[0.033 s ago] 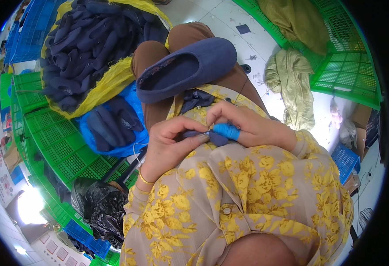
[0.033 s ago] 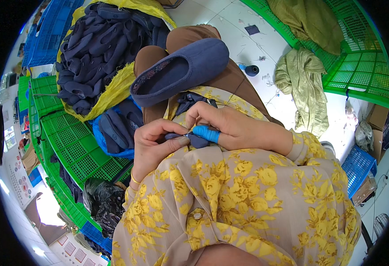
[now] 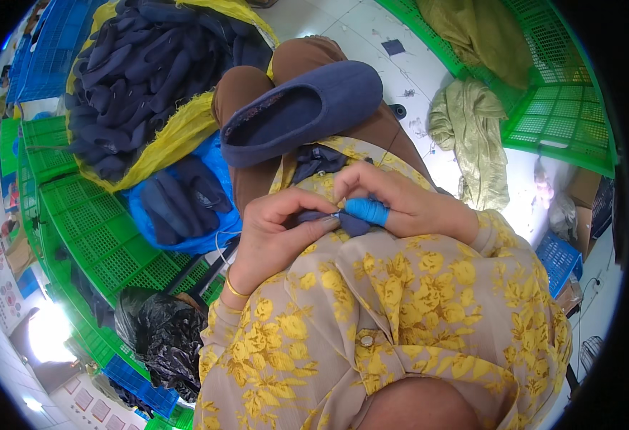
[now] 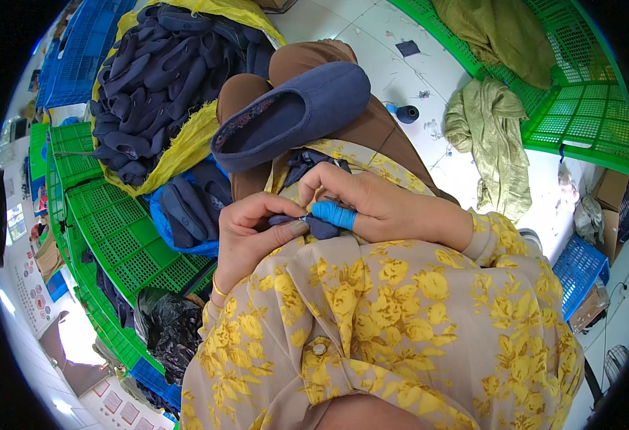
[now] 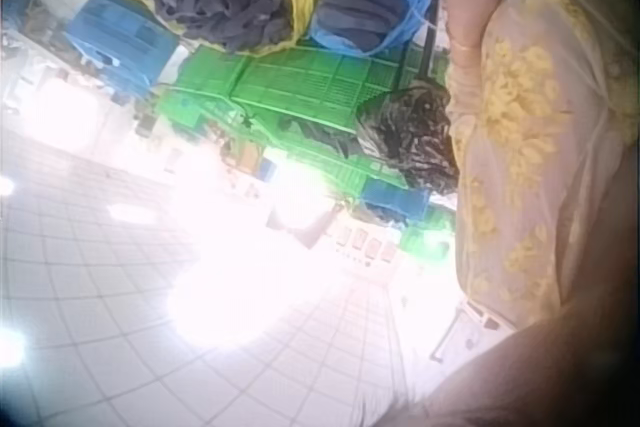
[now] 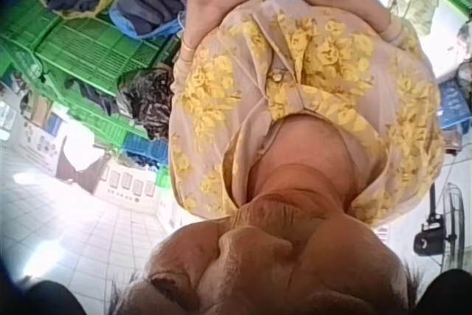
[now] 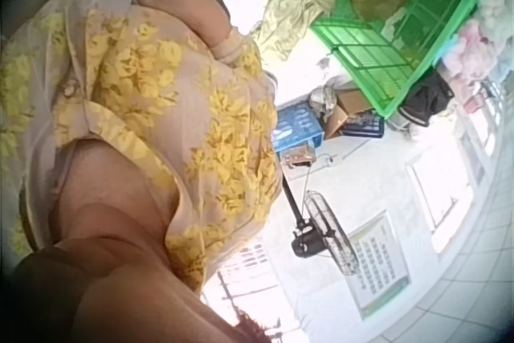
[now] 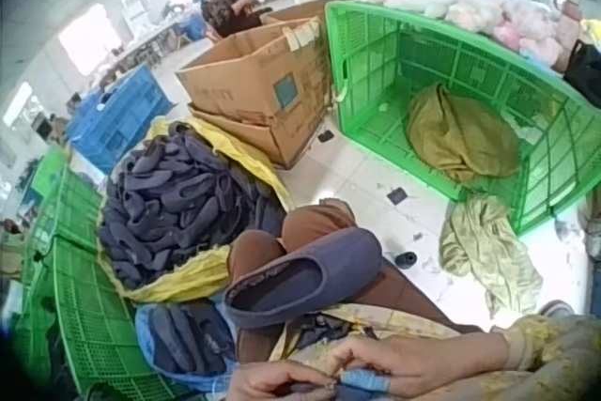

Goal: The person sits on the floor and uses a blue-handled tool to stitch a dark blue slipper held in their lap. They repeatedly insert the tool into the slipper's upper, pull the thread, and trim excess material while surrounded by green and blue crates filled with slippers.

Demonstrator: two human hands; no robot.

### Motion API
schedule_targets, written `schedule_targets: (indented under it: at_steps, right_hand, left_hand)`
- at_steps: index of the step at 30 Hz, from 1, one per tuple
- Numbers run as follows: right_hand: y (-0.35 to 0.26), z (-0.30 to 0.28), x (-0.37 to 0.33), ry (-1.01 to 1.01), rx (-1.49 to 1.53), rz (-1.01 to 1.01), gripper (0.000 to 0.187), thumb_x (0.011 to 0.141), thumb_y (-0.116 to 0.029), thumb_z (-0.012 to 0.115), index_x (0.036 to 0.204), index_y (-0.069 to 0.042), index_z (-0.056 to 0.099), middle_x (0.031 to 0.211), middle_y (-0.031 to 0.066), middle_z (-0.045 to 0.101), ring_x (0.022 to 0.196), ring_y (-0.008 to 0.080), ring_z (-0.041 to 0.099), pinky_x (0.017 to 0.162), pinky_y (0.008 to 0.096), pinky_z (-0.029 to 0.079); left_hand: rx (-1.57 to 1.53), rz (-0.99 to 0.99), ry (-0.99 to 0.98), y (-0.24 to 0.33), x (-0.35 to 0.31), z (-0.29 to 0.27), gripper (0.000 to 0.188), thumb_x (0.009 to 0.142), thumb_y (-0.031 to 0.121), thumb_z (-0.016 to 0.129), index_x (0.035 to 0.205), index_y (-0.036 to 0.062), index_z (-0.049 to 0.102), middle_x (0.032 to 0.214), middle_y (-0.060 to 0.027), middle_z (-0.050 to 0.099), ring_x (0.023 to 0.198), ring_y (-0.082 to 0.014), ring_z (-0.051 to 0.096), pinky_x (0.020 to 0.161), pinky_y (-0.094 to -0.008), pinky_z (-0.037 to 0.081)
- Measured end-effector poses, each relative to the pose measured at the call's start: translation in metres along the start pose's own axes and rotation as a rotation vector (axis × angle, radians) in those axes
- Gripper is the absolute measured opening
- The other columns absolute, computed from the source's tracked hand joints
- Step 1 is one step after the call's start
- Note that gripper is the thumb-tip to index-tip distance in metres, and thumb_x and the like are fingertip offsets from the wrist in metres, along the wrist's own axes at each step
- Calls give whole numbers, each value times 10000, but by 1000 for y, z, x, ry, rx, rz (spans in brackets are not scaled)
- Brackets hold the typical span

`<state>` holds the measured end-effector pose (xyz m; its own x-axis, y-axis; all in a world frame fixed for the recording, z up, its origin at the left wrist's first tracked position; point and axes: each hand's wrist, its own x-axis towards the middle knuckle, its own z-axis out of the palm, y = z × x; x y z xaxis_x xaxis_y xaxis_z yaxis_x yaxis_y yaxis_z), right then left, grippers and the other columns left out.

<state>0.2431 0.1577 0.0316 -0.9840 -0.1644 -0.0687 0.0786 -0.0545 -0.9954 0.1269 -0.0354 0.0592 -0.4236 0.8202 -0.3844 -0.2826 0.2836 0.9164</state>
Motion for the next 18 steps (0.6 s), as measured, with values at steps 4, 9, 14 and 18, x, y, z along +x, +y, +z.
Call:
schedule_targets:
  at_steps: [4, 9, 14, 18]
  right_hand:
    - [-4, 1, 4, -36, -54, -74, 210, 936, -108, 561, 1119, -99, 457, 847, 59, 616, 708, 220, 628, 638, 312, 461]
    - [-18, -6, 9, -112, -444, -37, 319, 832, -53, 596, 1125, -136, 500, 895, 96, 623, 811, 314, 638, 641, 388, 483]
    - [-29, -3, 25, 143, -848, -350, 334, 687, -11, 614, 1005, -112, 604, 939, 73, 558, 833, 327, 597, 671, 429, 483]
    - [-36, 8, 29, 151, -615, -517, 349, 637, 16, 637, 974, -69, 599, 1020, 82, 598, 889, 321, 591, 733, 399, 484]
  left_hand:
    - [14, -17, -5, 0, 4, 2, 152, 827, -27, 702, 976, -10, 678, 881, 4, 661, 787, -30, 570, 694, -182, 469]
    - [39, 25, 21, -12, 5, 2, 193, 822, -48, 679, 1007, 1, 663, 915, 17, 659, 821, -34, 570, 728, -194, 473]
    - [57, 58, 133, -11, 6, 0, 206, 834, -22, 651, 1033, 27, 670, 850, 29, 659, 742, -21, 564, 648, -196, 474]
    - [309, 172, 161, -24, 13, 2, 129, 859, 56, 672, 977, 8, 691, 809, 10, 663, 774, -25, 565, 678, -213, 474]
